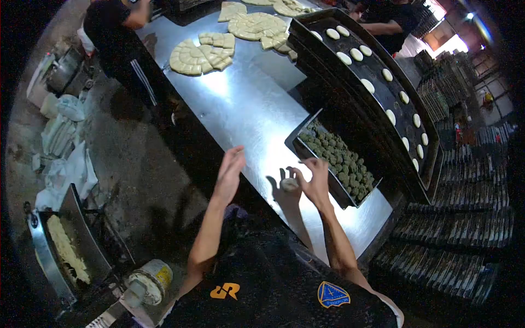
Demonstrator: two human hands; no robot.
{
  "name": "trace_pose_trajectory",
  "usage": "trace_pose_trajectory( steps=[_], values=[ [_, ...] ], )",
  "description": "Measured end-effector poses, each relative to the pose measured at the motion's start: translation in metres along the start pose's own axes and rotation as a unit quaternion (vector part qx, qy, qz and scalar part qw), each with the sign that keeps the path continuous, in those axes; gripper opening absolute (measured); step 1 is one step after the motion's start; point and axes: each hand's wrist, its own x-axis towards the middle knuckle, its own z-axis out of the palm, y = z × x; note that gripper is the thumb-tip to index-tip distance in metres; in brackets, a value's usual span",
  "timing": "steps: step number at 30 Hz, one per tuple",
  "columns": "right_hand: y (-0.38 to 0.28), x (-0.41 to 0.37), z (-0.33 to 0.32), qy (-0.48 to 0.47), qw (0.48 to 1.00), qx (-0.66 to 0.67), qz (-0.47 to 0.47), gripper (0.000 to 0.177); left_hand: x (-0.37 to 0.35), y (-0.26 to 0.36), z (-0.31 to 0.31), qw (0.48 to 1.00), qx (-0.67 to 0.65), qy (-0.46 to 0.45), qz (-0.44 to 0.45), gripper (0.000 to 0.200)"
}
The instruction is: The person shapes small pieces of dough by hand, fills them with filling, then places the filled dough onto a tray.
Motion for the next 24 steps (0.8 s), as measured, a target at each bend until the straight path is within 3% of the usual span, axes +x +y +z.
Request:
trace_pose_trajectory(
  steps=[2,3,4,5,6,11,13,14,15,16,17,18,19,21,23,24],
  values=[
    [-0.02,0.033,-0.011,0.022,0.998,0.038,0.055,0.031,-0.009,0.01,-0.016,0.999,0.006,0.032,0.02,0.033],
    [-0.007,0.026,0.021,0.018,0.998,0.04,0.055,0.031,-0.015,0.013,-0.02,0.998,0.01,0.05,0.028,0.031],
    [0.015,0.014,0.076,0.034,0.986,-0.161,0.039,0.031,-0.019,0.016,-0.022,0.997,0.02,0.065,0.026,0.031],
    [0.025,0.006,0.109,0.048,0.933,-0.356,0.022,0.032,-0.022,0.018,-0.023,0.996,0.029,0.08,0.021,0.031],
    [0.006,0.014,0.097,0.005,0.984,-0.147,0.099,0.032,-0.022,0.019,-0.022,0.996,0.03,0.082,0.019,0.031],
    [0.028,0.018,0.095,-0.033,0.988,-0.132,0.076,0.025,-0.004,0.014,-0.008,0.999,0.031,0.027,0.021,0.029],
    [0.059,0.019,0.083,-0.111,0.993,0.035,0.002,0.018,0.003,0.019,0.0,0.999,0.032,0.019,0.021,0.03],
    [0.058,0.018,0.066,-0.223,0.959,-0.152,-0.091,0.02,0.007,0.023,0.008,0.999,0.032,0.016,0.022,0.031],
    [0.051,0.01,0.053,-0.306,0.936,0.079,0.153,0.028,0.007,0.027,0.013,0.999,0.03,0.008,0.026,0.031],
    [0.06,-0.002,0.046,-0.343,0.938,0.037,0.037,0.037,0.009,0.024,0.014,0.999,0.031,0.006,0.022,0.03],
    [0.052,-0.01,0.033,-0.308,0.951,0.041,-0.001,0.035,0.014,0.017,0.013,0.999,0.031,-0.007,0.016,0.03],
    [0.043,-0.012,0.02,-0.324,0.944,0.039,0.043,0.036,0.016,0.01,0.011,1.0,0.026,0.005,0.0,0.028],
    [0.045,-0.017,0.004,-0.326,0.944,0.043,0.027,0.039,0.015,0.003,0.008,0.999,0.021,0.022,-0.013,0.027],
    [0.03,-0.009,-0.064,-0.215,0.963,0.155,0.053,0.037,0.004,0.003,0.008,0.999,0.037,0.012,-0.013,0.025],
    [0.032,0.004,-0.142,-0.093,0.97,0.166,0.155,0.034,-0.005,-0.002,-0.001,0.999,0.048,0.003,-0.011,0.023],
    [0.061,0.009,-0.167,0.03,0.983,0.131,0.122,0.031,-0.009,-0.001,-0.001,0.999,0.052,-0.007,-0.008,0.023]
  ],
)
